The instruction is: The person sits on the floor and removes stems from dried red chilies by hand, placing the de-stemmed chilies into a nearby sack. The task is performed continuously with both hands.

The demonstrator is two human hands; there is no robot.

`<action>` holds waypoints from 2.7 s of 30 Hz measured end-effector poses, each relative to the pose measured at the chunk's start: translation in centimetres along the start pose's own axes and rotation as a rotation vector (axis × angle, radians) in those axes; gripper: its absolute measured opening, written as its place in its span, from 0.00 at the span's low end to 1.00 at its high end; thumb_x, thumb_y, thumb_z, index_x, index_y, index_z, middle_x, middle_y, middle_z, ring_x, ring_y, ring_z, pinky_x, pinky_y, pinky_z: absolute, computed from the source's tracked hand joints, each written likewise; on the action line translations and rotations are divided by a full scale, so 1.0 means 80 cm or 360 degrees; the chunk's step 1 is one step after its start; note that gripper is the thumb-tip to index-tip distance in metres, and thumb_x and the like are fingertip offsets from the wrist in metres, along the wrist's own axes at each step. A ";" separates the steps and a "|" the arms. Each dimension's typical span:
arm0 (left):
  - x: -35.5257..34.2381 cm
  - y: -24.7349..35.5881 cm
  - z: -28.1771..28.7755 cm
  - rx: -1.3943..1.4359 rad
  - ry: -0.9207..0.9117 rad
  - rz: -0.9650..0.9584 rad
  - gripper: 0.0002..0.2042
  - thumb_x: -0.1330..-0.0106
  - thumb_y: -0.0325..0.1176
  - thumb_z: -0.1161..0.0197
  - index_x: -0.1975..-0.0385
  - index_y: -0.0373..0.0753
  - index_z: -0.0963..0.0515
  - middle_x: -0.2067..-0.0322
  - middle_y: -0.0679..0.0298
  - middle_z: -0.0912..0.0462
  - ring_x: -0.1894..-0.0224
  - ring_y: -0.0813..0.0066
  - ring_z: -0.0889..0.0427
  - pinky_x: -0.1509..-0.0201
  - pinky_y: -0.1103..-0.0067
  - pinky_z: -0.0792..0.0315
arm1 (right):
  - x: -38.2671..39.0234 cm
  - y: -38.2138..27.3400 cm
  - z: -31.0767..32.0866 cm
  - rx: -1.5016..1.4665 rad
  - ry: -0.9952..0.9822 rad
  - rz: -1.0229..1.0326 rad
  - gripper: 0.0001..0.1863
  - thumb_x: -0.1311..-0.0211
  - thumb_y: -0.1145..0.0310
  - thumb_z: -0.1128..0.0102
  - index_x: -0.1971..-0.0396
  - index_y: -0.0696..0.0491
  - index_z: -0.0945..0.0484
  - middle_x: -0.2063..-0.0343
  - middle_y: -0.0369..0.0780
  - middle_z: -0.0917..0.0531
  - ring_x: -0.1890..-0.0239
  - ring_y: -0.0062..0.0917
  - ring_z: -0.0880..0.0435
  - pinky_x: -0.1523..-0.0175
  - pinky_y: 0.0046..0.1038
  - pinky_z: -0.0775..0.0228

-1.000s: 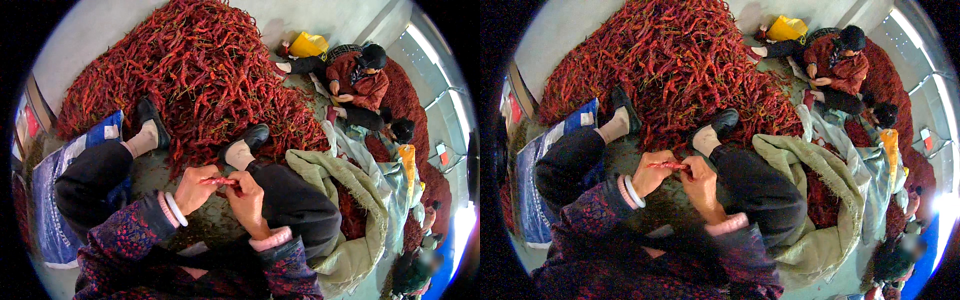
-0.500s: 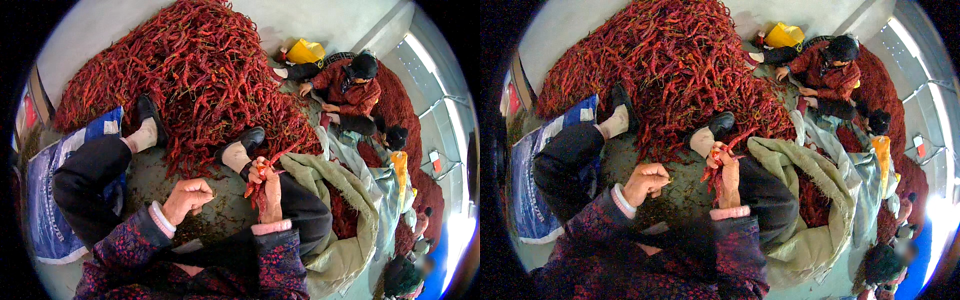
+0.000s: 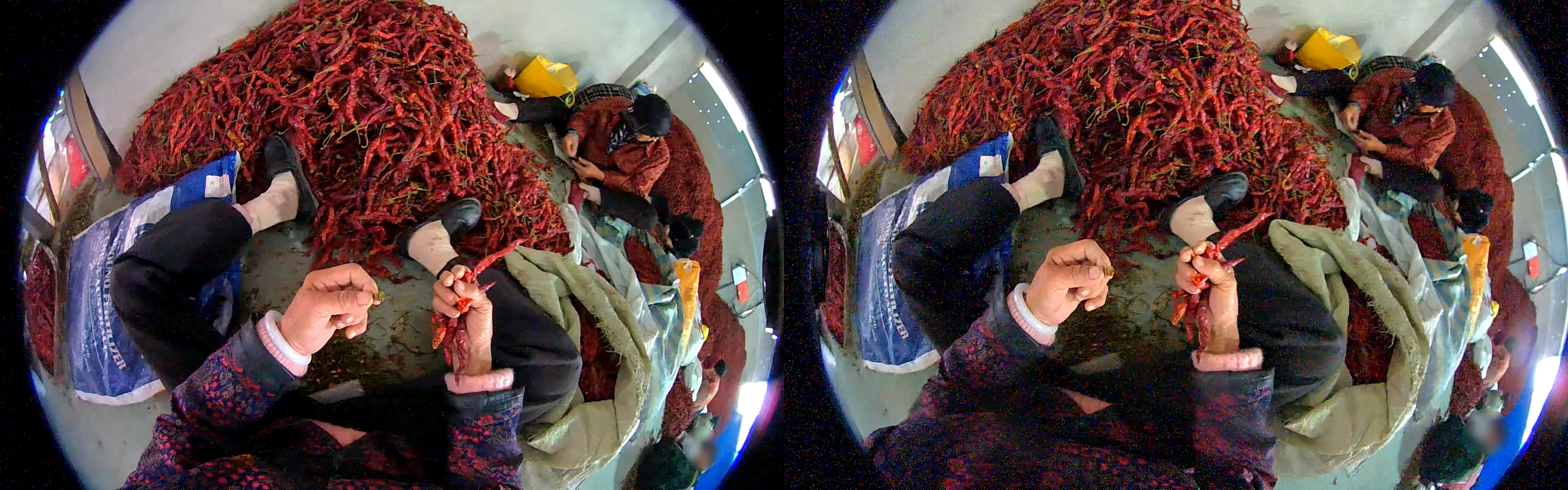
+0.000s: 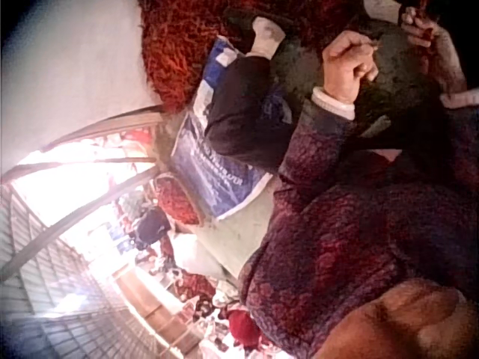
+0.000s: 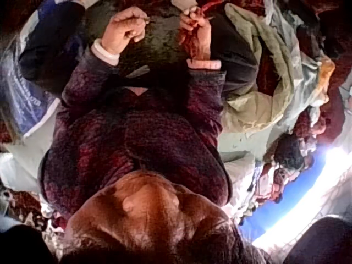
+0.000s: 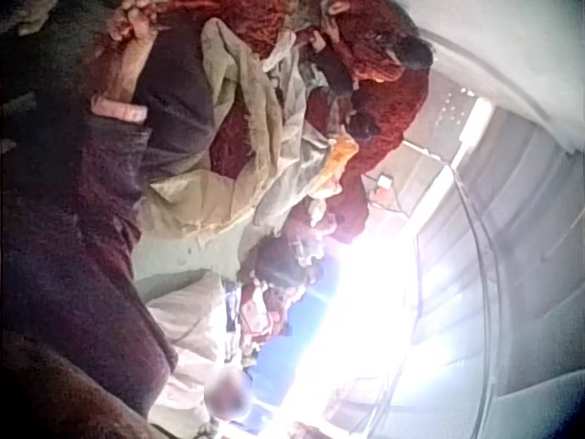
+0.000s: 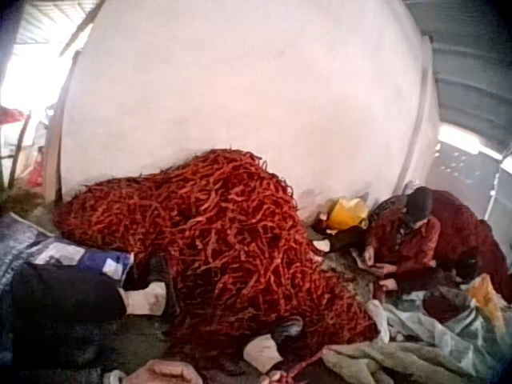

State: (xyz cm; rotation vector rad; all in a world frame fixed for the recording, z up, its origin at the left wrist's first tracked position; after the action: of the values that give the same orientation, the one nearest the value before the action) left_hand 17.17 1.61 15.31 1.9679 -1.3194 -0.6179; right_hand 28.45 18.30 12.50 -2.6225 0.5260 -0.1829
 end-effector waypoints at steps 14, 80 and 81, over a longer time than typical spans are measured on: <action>0.035 -0.095 0.057 -0.2352 -0.0709 -0.0527 0.10 0.56 0.24 0.44 0.72 0.38 0.27 0.72 0.61 0.27 0.70 0.61 0.26 0.67 0.72 0.29 | 0.000 0.005 0.005 -0.0095 0.0082 0.0025 0.05 0.46 0.71 0.45 0.75 0.52 0.32 0.81 0.31 0.36 0.84 0.12 0.44 0.83 0.13 0.51; -0.002 -0.069 0.081 -0.0304 0.0445 0.0544 0.09 0.44 0.33 0.44 0.80 0.33 0.27 0.88 0.66 0.32 0.87 0.79 0.35 0.84 0.82 0.42 | -0.008 0.052 0.047 -0.0005 0.0451 -0.0082 0.12 0.43 0.72 0.52 0.60 0.61 0.32 0.63 0.45 0.24 0.65 0.26 0.23 0.65 0.19 0.28; -0.002 -0.069 0.083 -0.0294 0.0447 0.0538 0.09 0.44 0.33 0.43 0.79 0.33 0.27 0.88 0.66 0.32 0.87 0.79 0.35 0.84 0.82 0.42 | -0.009 0.046 0.042 -0.0082 0.0454 -0.0042 0.12 0.43 0.73 0.52 0.59 0.62 0.33 0.62 0.46 0.25 0.62 0.28 0.23 0.63 0.19 0.27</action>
State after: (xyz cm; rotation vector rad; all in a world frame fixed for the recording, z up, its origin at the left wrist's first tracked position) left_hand 15.79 1.33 6.83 1.5694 -1.3249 -0.2773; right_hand 27.29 16.90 7.82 -2.6695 0.5974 -0.5649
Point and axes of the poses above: each hand's wrist, its own x-axis away from the middle knuckle, its own z-axis out of the back of the hand, y = z × x, the point moved 3 cm from there along -x, towards the middle knuckle
